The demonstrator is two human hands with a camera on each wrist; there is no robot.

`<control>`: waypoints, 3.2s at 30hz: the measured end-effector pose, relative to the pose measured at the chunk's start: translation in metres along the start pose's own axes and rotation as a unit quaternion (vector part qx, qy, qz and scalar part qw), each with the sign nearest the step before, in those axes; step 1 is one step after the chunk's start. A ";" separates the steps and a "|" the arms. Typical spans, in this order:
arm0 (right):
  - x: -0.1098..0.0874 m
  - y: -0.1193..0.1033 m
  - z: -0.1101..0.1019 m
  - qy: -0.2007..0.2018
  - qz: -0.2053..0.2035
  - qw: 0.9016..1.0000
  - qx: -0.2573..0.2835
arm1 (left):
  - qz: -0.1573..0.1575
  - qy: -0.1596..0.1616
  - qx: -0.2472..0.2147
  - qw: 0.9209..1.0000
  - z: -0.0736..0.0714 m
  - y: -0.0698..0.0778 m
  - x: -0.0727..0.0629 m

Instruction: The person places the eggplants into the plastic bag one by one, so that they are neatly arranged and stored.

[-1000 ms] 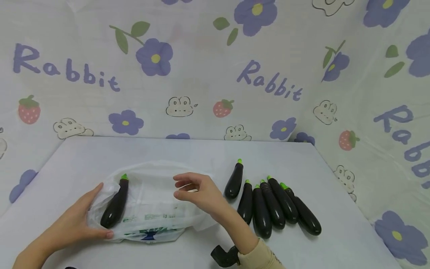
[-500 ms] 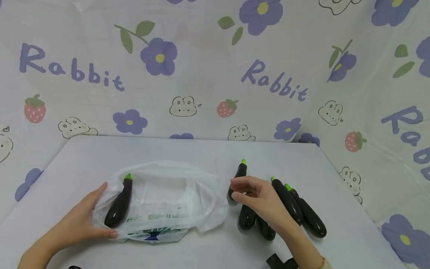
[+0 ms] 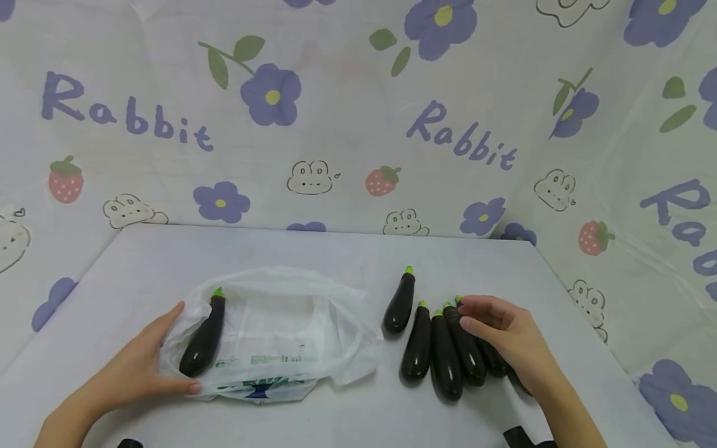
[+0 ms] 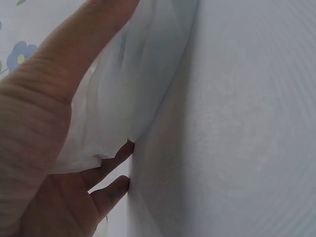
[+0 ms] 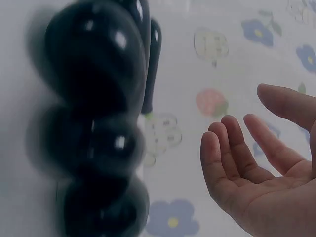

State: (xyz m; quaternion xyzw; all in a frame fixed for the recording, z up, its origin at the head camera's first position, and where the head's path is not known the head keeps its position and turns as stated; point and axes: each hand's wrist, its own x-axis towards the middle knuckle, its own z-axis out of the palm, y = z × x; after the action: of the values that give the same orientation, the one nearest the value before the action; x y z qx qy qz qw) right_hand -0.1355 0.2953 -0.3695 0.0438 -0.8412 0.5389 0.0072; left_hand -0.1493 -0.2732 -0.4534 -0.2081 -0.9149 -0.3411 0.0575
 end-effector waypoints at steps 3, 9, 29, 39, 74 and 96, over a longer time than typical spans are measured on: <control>-0.003 0.007 -0.012 0.014 -0.001 1.000 -0.015 | -0.003 -0.003 -0.001 1.000 0.000 0.000 0.000; -0.007 0.018 -0.031 0.036 0.018 0.998 -0.044 | -0.005 -0.005 -0.004 1.000 0.000 0.000 0.001; -0.021 0.061 -0.062 0.134 0.127 0.974 -0.128 | -0.022 -0.013 -0.007 1.000 0.000 -0.001 -0.002; -0.022 0.076 -0.076 0.032 0.104 0.993 -0.044 | -0.019 -0.016 -0.003 1.000 -0.002 -0.001 -0.003; -0.014 0.085 -0.076 -0.052 0.155 0.985 -0.052 | -0.033 -0.023 -0.012 0.999 -0.005 0.003 -0.001; -0.015 0.087 -0.075 -0.061 0.156 0.982 -0.092 | -0.032 -0.024 -0.008 0.999 -0.002 0.000 0.000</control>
State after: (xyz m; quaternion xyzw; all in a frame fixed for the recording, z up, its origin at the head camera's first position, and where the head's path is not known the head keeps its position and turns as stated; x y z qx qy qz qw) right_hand -0.1300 0.4004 -0.4180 -0.0563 -0.8825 0.4500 -0.1244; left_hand -0.1493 -0.2743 -0.4519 -0.1871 -0.9195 -0.3449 0.0229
